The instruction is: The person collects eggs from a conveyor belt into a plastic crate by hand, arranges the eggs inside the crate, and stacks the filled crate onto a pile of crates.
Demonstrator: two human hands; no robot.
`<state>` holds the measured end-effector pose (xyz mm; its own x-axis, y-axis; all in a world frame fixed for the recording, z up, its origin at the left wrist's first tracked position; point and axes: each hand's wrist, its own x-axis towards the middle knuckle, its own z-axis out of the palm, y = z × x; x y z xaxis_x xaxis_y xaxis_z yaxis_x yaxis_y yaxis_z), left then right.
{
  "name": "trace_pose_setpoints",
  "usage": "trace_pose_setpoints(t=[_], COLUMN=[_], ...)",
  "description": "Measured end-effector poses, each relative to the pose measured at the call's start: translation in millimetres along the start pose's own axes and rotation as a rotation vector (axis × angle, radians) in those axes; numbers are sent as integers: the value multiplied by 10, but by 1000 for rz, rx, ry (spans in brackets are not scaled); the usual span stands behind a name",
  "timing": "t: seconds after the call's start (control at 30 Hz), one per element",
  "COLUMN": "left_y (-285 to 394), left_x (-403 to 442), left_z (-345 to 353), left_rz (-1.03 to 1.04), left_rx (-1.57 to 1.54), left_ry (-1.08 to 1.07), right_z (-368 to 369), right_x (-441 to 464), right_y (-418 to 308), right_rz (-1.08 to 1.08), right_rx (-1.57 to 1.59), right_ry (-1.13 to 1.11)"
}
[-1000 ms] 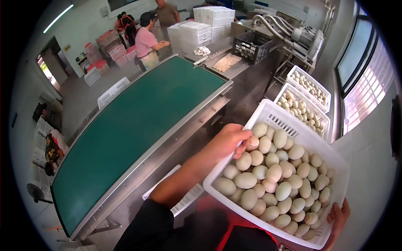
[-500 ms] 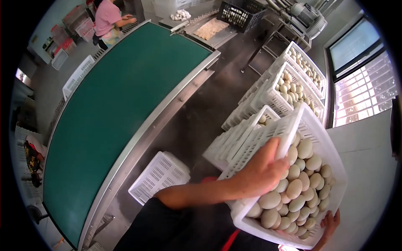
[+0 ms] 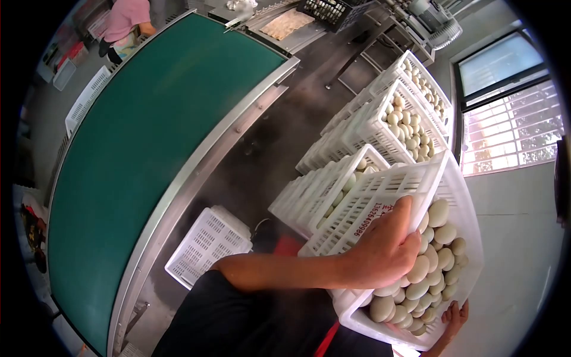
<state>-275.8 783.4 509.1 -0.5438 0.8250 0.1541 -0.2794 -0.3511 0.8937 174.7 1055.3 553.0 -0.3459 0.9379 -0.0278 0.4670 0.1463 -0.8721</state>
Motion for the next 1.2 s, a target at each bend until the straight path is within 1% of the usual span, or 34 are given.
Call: trace_pose_setpoints(t=[0.1, 0.27, 0.37, 0.43, 0.5, 0.57, 0.67, 0.77, 0.87, 0.97, 1.07, 1.17, 1.2], left_y=[-57, -103, -30, -55, -2, 76, 117, 164, 145, 168, 219, 233, 238], left_x=[26, 56, 67, 41, -14, -81, -111, -77, -76, -81, -64, -38, -28], left_z=[0, -24, -96, -43, -44, -80, -57, -49, -30, -69, -87, -110, -107], left_rz=[18, 68, 78, 173, 181, 106, 84, 17, 13, 19, 47, -20, -52], left_rx=[9, 32, 72, 43, 49, 84, 113, 117, 108, 111, 63, 42, 51], left_ry=[-21, -23, -26, 54, 79, 52, 69, 45, 86, 71, 49, 27, 13], right_z=[164, 193, 196, 306, 347, 297, 354, 421, 337, 312, 440, 205, 200], right_x=[-120, -105, -106, -122, -112, -50, -54, -89, -38, -60, -136, 7, -55], right_y=[-178, -98, -109, -242, -323, -316, -373, -455, -379, -353, -413, -209, -211], right_rz=[14, -18, -44, -28, -12, -2, -8, -3, -3, -35, -32, -27, -11], right_rx=[44, 96, 67, 52, 39, 25, -3, 5, -38, -38, 4, -63, -21], right_ry=[-24, -3, -12, -1, -9, -35, -23, 2, -37, -41, 54, 13, -5])
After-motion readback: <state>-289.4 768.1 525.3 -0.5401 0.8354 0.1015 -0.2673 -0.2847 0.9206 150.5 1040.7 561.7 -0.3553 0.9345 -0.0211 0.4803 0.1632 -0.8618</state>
